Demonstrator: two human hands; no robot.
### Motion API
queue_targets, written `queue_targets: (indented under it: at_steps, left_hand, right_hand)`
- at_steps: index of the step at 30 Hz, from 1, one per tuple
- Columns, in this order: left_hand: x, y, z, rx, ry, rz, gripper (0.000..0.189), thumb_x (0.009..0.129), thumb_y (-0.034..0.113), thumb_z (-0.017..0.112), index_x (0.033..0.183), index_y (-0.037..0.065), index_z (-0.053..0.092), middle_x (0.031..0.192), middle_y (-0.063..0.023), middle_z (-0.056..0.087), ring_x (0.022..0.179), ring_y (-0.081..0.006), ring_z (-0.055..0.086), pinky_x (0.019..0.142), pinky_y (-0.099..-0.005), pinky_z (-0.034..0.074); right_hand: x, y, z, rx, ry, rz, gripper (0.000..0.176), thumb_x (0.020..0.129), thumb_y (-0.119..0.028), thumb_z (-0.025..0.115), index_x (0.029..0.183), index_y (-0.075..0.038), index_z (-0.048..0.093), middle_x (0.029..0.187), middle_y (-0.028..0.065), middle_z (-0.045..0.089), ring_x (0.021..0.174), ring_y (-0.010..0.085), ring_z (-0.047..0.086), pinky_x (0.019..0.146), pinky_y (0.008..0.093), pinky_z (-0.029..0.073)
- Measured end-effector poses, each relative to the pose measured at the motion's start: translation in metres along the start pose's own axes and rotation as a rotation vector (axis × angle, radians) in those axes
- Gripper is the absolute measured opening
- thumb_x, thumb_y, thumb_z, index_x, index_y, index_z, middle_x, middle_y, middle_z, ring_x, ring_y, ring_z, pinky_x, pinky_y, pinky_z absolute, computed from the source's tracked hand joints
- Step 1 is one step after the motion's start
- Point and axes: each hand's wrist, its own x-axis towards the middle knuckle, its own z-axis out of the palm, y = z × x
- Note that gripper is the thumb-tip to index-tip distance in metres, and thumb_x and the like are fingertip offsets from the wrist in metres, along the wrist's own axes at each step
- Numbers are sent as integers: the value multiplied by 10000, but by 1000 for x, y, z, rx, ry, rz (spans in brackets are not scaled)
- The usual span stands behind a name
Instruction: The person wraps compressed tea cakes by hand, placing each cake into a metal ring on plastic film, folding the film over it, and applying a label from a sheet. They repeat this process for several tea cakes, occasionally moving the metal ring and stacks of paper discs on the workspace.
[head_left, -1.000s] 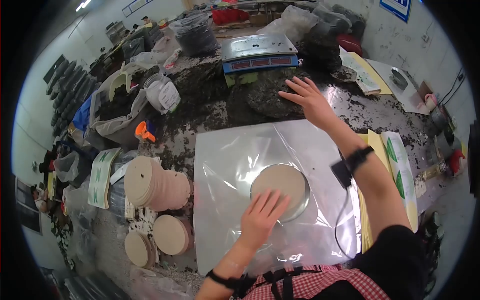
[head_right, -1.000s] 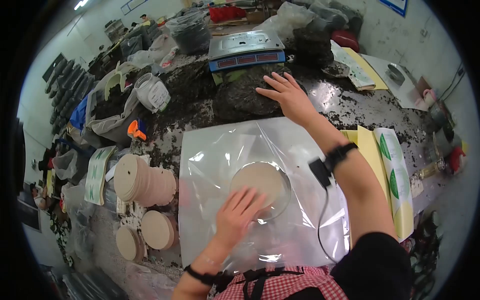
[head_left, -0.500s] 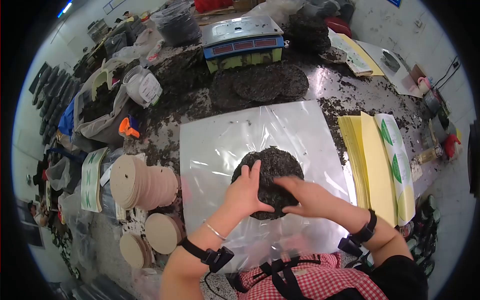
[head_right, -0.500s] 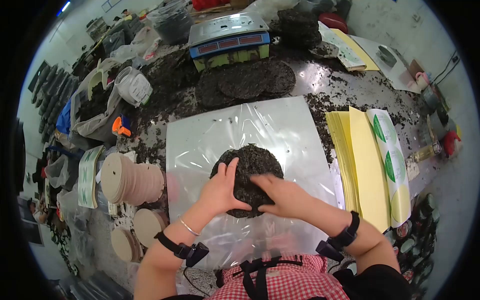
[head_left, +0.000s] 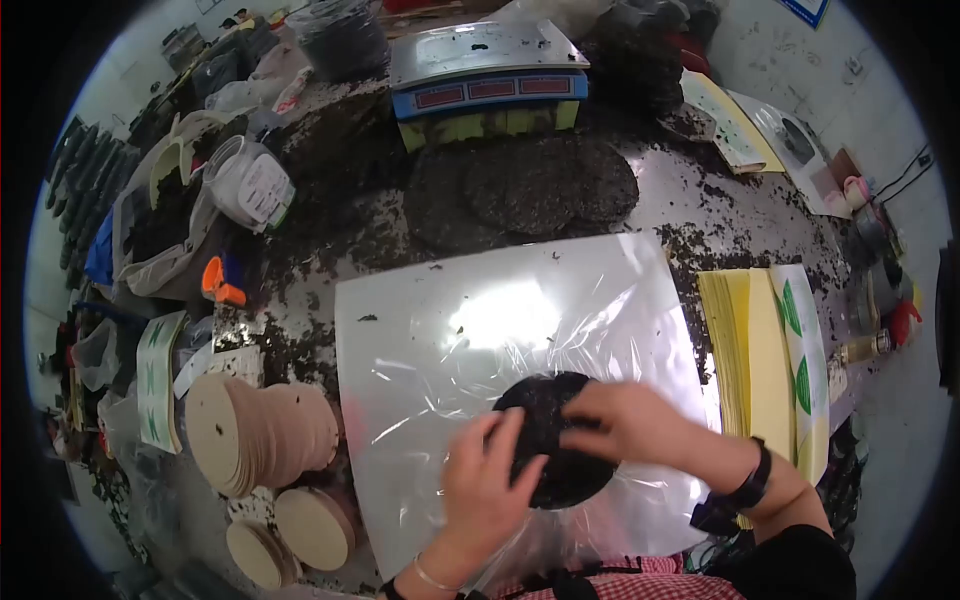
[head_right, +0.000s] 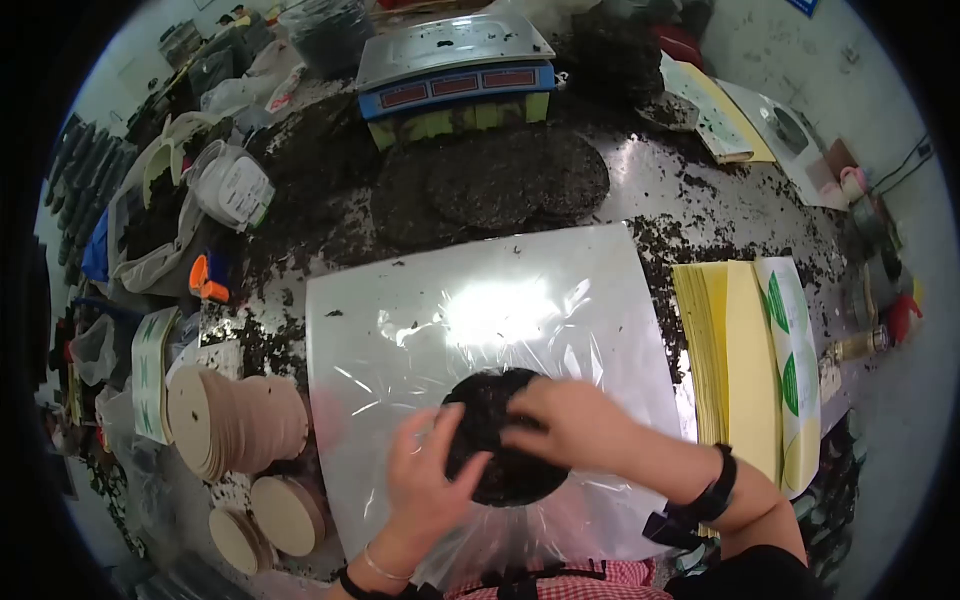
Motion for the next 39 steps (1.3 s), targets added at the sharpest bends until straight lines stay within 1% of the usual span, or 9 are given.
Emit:
queue_targets:
  at_steps: [3, 5, 9, 16, 18, 24, 28, 34, 39]
  left_hand:
    - [-1, -34, -17, 247, 339, -130, 887, 743, 159, 843, 1502, 28, 403, 1307, -175, 515, 1098, -303, 606, 976, -408, 485]
    - [5, -60, -13, 181, 392, -432, 852, 785, 100, 793, 1517, 20, 365, 1290, -174, 536, 1127, -275, 578, 1007, -416, 456]
    - [4, -74, -28, -677, 219, -971, 826, 821, 62, 750, 1525, -7, 325, 1329, -209, 522, 1224, -308, 521, 1083, -432, 389]
    - [11, -36, -56, 62, 575, -225, 584, 900, 69, 647, 1436, -43, 444, 1232, -198, 638, 1206, -317, 591, 1100, -445, 381]
    - [2, -23, -47, -254, 185, 83, 468, 925, 102, 621, 1361, -47, 535, 1258, -234, 627, 1135, -357, 628, 1072, -468, 420]
    - [-11, 8, -39, -903, 634, -261, 396, 1058, 177, 409, 1334, -75, 540, 1346, -246, 568, 1247, -312, 567, 1123, -411, 385]
    - [-10, 14, -48, -336, 224, 95, 451, 1015, 238, 506, 1401, 6, 511, 1383, -194, 554, 1288, -356, 520, 1118, -421, 380]
    - [26, 22, 32, 248, -191, 391, 673, 941, 479, 604, 1546, 263, 403, 1621, -154, 297, 1486, -411, 240, 1181, -680, 118]
    - [28, 28, 32, 298, -372, 359, 713, 947, 550, 554, 1587, 333, 326, 1671, -116, 210, 1534, -397, 143, 1179, -704, 61]
  right_hand:
    - [90, 41, -50, -303, 639, -195, 465, 783, -139, 773, 1224, -77, 639, 1065, 149, 653, 976, 332, 646, 837, 422, 540]
    - [161, 81, -61, -601, 691, -149, 646, 798, -112, 737, 1410, -131, 528, 1414, 138, 544, 1328, 355, 496, 1065, 439, 467]
    - [234, 154, -60, -694, 391, -162, 577, 895, -127, 635, 1456, -161, 504, 1497, 150, 504, 1363, 363, 489, 1111, 463, 439]
    - [66, -19, -129, -515, 716, -589, 508, 870, -2, 614, 1339, -196, 637, 1382, 130, 618, 1279, 355, 571, 1092, 495, 434]
    - [-13, -43, -85, -663, 665, -579, 484, 824, -87, 677, 1281, -245, 689, 1417, 109, 600, 1329, 331, 551, 1127, 537, 390]
    - [-95, 16, 108, -510, 329, -199, 562, 845, -98, 645, 1390, -229, 601, 1475, 60, 537, 1418, 255, 446, 1221, 512, 254]
    - [-104, 6, 96, -460, 374, -248, 570, 844, -118, 655, 1401, -221, 588, 1472, 72, 537, 1416, 268, 448, 1216, 532, 252]
    - [-96, 10, 97, -488, 179, -273, 539, 870, -128, 613, 1404, -198, 580, 1433, 120, 543, 1404, 321, 443, 1212, 543, 253]
    - [-100, 4, 101, -447, 286, -335, 535, 836, -91, 602, 1362, -182, 603, 1351, 129, 570, 1322, 345, 503, 1189, 511, 312]
